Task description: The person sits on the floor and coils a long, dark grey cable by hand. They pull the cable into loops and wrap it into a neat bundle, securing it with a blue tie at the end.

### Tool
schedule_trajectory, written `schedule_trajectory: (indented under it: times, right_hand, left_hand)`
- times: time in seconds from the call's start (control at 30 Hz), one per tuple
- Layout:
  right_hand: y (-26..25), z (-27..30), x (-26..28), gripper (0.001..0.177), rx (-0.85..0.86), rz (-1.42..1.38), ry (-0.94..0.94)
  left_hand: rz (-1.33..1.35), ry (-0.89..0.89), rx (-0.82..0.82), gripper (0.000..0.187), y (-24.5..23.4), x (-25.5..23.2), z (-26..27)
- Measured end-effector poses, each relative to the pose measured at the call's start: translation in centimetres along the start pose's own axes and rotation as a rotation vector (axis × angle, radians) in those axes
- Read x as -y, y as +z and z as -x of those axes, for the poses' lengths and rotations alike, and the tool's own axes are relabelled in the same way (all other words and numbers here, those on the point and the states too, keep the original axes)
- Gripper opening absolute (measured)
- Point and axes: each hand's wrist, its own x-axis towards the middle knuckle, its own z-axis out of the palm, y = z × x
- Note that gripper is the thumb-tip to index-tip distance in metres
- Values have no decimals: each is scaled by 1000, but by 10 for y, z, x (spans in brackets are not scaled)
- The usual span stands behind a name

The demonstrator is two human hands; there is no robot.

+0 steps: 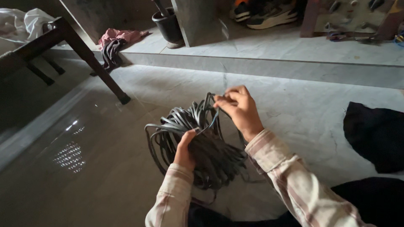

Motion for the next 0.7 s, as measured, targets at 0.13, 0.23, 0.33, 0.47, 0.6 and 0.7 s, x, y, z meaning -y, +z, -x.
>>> schedule_trajectory:
  times: [0.13, 0.23, 0.33, 0.47, 0.6, 0.7]
  right_hand:
    - [-10, 2, -74, 24, 12, -74, 294]
    - [-8, -5, -139, 30, 61, -59, 317]
    - [7, -9, -188, 37, 8, 59, 157]
    - [15, 5, -188, 42, -81, 398, 59]
    - [19, 28, -149, 36, -112, 189, -15]
    - [19, 34, -128, 36, -223, 436, 45]
  left_hand:
    - [-20, 3, 75, 36, 4, -8, 5]
    - [-69, 22, 61, 31, -7, -4, 6]
    - [-27, 47, -21, 22, -22, 4, 3]
    - [14, 45, -49, 20, -26, 1, 4]
    - [33, 63, -52, 24, -15, 5, 11]
    - [20, 82, -101, 23, -3, 4, 19]
